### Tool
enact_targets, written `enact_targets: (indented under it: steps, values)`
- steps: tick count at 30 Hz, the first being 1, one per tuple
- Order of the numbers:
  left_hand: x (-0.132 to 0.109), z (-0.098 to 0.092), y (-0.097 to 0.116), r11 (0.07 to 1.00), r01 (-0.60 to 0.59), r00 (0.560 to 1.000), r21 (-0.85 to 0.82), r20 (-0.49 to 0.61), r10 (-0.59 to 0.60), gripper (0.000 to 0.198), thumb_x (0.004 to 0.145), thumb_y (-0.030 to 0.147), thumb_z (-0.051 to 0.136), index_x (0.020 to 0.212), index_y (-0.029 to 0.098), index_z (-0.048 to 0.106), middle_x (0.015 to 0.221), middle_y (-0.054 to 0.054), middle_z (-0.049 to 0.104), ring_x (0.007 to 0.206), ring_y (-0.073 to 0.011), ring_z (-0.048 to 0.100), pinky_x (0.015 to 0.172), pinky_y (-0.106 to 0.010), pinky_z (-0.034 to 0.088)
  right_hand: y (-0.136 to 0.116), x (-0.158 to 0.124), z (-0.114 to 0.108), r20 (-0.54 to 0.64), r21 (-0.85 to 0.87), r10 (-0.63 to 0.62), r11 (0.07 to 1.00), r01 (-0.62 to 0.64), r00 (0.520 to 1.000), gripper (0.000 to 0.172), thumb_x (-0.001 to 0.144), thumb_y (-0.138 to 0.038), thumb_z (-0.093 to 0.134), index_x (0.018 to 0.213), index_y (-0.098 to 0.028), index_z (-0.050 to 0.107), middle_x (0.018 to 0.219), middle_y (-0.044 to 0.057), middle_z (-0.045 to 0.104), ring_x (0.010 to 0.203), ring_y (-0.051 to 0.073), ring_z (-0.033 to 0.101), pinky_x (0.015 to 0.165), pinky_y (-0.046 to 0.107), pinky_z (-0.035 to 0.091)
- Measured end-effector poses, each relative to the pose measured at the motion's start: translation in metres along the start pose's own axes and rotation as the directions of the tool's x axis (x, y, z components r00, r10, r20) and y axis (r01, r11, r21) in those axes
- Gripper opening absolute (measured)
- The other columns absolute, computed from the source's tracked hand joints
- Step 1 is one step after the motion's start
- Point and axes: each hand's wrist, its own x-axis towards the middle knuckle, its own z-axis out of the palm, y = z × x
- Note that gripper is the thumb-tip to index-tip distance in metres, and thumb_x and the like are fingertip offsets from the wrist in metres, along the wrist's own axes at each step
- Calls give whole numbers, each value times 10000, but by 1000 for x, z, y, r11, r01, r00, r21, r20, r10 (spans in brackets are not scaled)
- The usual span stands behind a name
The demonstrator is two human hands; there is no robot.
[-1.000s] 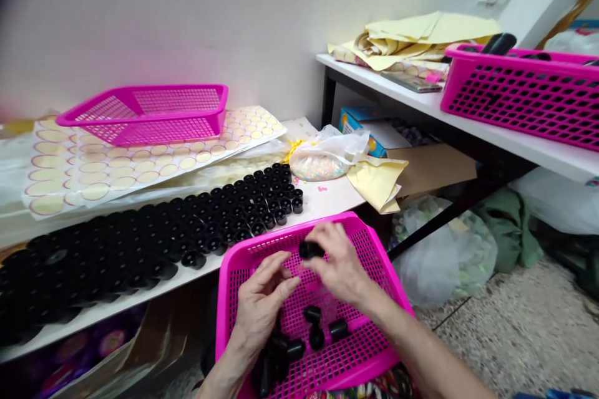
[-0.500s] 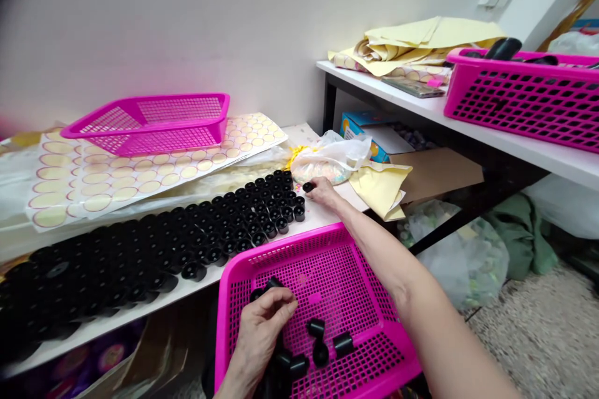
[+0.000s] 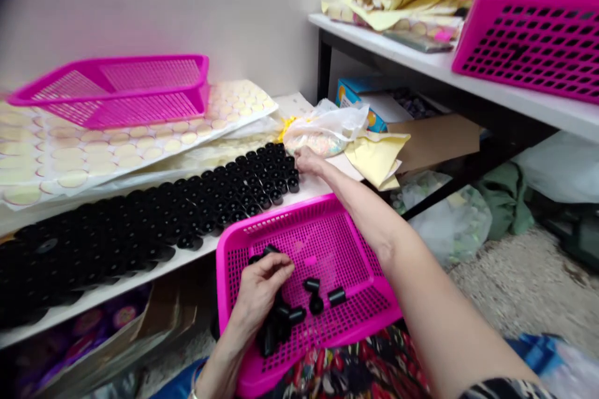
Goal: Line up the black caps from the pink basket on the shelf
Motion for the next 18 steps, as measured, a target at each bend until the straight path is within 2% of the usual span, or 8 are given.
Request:
enact_targets:
  steps: [2, 3, 5, 7, 9, 11, 14, 18]
  values:
    - [1, -2, -2, 999, 13, 1000, 35, 2, -13, 105, 677, 255, 657, 727, 165, 674, 708, -15, 625, 690, -146, 547, 666, -249, 411, 11, 21, 2, -38, -77, 57, 995, -60, 998, 155, 631, -33, 531, 765, -91, 582, 612, -6, 514, 636, 120, 491, 594, 238, 406]
    - [2, -3, -4, 998, 22, 1000, 56, -6, -22, 109, 678, 251, 649, 738, 164, 673, 721, -16, 627, 696, -148, 550, 664, -249, 410, 17, 19, 0, -65, -135, 46, 989, -54, 997, 135, 648, -36, 518, 759, -92, 570, 598, -15, 499, 602, 105, 475, 582, 231, 393]
    - [4, -6, -7, 992, 49, 999, 115, -12, -48, 115, 688, 239, 620, 756, 159, 666, 737, -20, 630, 694, -150, 554, 658, -252, 412, 26, -8, -7, -52, -201, 1, 979, -12, 999, 88, 716, -81, 492, 766, -105, 560, 590, -23, 494, 549, 85, 457, 563, 224, 376]
    - [7, -9, -9, 975, 63, 998, 215, 15, -68, 122, 699, 219, 583, 766, 156, 662, 730, -21, 633, 680, -154, 559, 653, -260, 414, 29, -56, -11, 122, -213, -16, 976, 42, 992, 100, 785, -173, 486, 750, -123, 567, 608, -16, 520, 554, 85, 469, 564, 222, 375]
    - [10, -11, -8, 937, 23, 995, 348, 83, -55, 136, 707, 190, 544, 766, 161, 663, 724, -22, 640, 682, -161, 568, 664, -270, 414, 32, -107, -5, 389, -290, 50, 954, 71, 920, 162, 811, -259, 506, 730, -138, 577, 647, 0, 557, 596, 101, 497, 578, 229, 374]
    - [14, -14, -5, 877, -41, 990, 479, 136, -28, 157, 710, 167, 512, 754, 168, 663, 732, -27, 646, 692, -167, 575, 677, -279, 411, 41, -148, 10, 582, -473, 159, 864, 173, 798, 217, 786, -358, 566, 742, -145, 576, 686, 23, 582, 640, 138, 523, 574, 245, 361]
    - [19, -23, -2, 807, -81, 994, 586, 106, 23, 171, 721, 167, 481, 750, 171, 650, 748, -35, 646, 715, -174, 577, 688, -283, 408, 60, -174, 36, 683, -607, 256, 720, 336, 684, 239, 787, -383, 554, 812, -145, 563, 805, 70, 602, 730, 193, 551, 578, 263, 352]
    - [23, -44, 2, 820, -1, 998, 572, -46, 33, 162, 734, 219, 484, 798, 168, 623, 747, -26, 634, 700, -168, 572, 660, -269, 415, 71, -172, 44, 712, -618, 307, 702, 354, 632, 172, 826, -309, 472, 865, -158, 545, 819, 61, 589, 763, 190, 550, 609, 265, 361]
